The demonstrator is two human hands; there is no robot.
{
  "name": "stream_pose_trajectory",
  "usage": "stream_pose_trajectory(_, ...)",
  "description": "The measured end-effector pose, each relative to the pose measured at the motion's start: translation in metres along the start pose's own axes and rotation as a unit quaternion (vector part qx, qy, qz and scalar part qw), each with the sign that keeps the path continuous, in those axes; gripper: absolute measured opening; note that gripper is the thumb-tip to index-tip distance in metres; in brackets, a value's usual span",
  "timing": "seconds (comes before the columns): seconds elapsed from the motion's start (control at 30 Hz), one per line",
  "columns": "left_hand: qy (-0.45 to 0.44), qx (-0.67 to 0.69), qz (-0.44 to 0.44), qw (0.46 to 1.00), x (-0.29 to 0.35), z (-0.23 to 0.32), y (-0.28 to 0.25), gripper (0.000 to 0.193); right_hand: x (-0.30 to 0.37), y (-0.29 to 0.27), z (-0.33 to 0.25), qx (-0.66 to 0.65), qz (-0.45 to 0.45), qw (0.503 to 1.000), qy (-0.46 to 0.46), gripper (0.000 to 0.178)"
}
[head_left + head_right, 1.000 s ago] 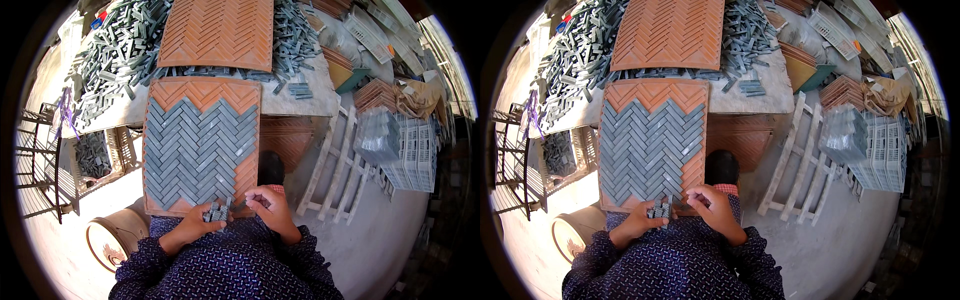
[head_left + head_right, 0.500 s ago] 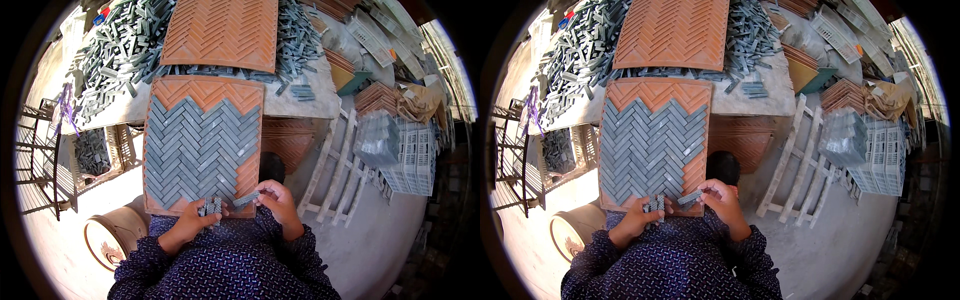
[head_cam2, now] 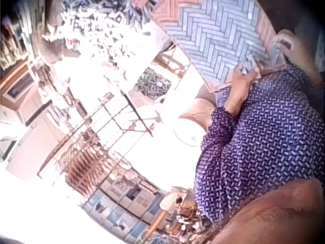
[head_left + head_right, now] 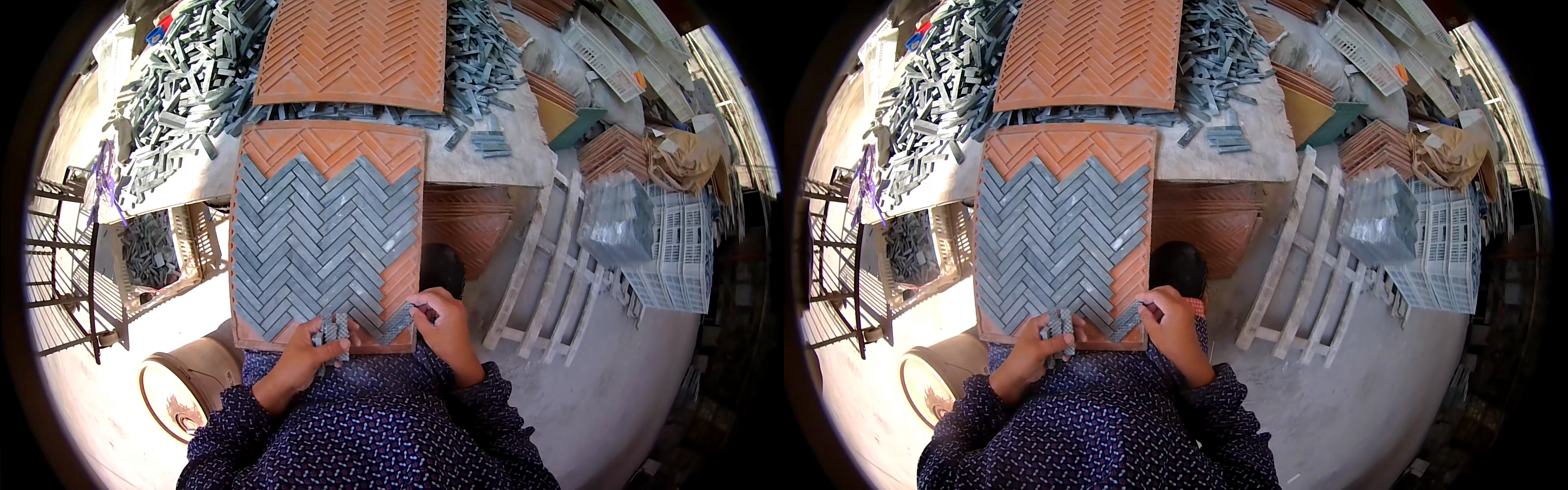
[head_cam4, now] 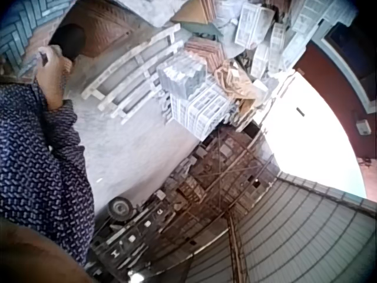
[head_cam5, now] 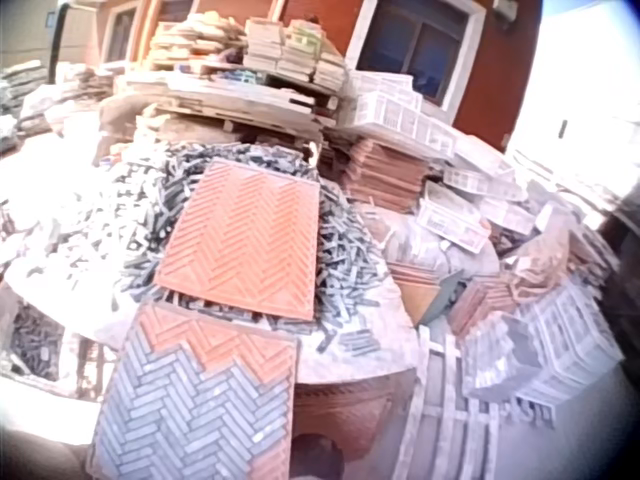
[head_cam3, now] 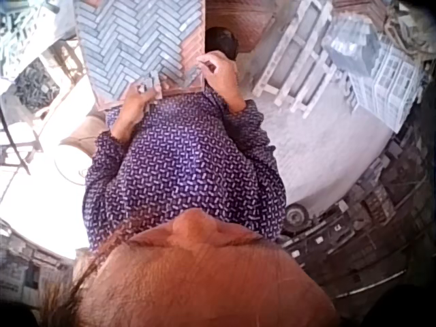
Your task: The person arranges small rectangular tiles on a square board in a herringbone pattern. They pick tiles from a nearby pile, place them one by one, and occasionally flip the board to continue the pattern.
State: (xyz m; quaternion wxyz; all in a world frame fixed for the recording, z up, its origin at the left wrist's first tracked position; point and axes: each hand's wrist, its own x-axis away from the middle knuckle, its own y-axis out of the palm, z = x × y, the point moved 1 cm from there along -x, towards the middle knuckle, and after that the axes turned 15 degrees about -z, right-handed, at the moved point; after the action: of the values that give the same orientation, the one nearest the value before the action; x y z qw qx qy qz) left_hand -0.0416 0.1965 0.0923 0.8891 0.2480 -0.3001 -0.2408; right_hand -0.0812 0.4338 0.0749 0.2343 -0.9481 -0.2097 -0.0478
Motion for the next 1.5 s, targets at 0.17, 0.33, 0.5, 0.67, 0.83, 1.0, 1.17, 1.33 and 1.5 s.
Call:
stream_pose_trajectory(0.17, -0.005, -0.005, -0.006, 1.000, 0.000, -0.002, -0.002, 0.030, 0.002, 0.007, -0.007, 0.060, 0.044, 0.997, -0.018, 0.018)
stream_pose_trajectory(0.33, -0.018, 0.006, -0.014, 1.000, -0.001, -0.001, 0.001, 0.031, 0.004, 0.014, -0.003, 0.177, 0.084, 0.978, -0.076, 0.017)
stream_pose_trajectory(0.5, -0.025, 0.037, -0.025, 0.999, 0.000, -0.008, 0.000, 0.034, 0.003, -0.006, -0.014, 0.079, 0.076, 0.994, -0.017, 0.014)
stream_pose_trajectory(0.67, -0.038, 0.023, -0.073, 0.996, -0.005, -0.007, 0.003, 0.028, 0.008, 0.002, -0.025, -0.123, -0.036, 0.991, -0.044, 0.016)
stream_pose_trajectory(0.83, -0.047, 0.063, -0.062, 0.995, -0.010, -0.010, 0.004, 0.027, 0.006, 0.026, -0.032, -0.206, -0.126, 0.971, -0.003, 0.020)
stream_pose_trajectory(1.0, 0.027, 0.109, -0.009, 0.994, -0.005, -0.005, -0.013, 0.025, 0.013, 0.022, -0.029, 0.045, -0.219, 0.961, -0.160, 0.022)
stream_pose_trajectory(1.17, 0.050, 0.134, 0.015, 0.990, -0.002, 0.005, -0.015, 0.024, 0.026, 0.030, -0.033, 0.119, -0.300, 0.929, -0.180, 0.022)
stream_pose_trajectory(1.33, 0.048, 0.126, 0.006, 0.991, -0.003, 0.003, -0.015, 0.024, 0.016, 0.011, -0.025, -0.057, -0.145, 0.980, -0.124, 0.023)
stream_pose_trajectory(1.5, 0.041, 0.130, 0.001, 0.991, -0.004, 0.002, -0.012, 0.023, -0.002, -0.002, -0.002, -0.250, 0.045, 0.967, 0.009, 0.018)
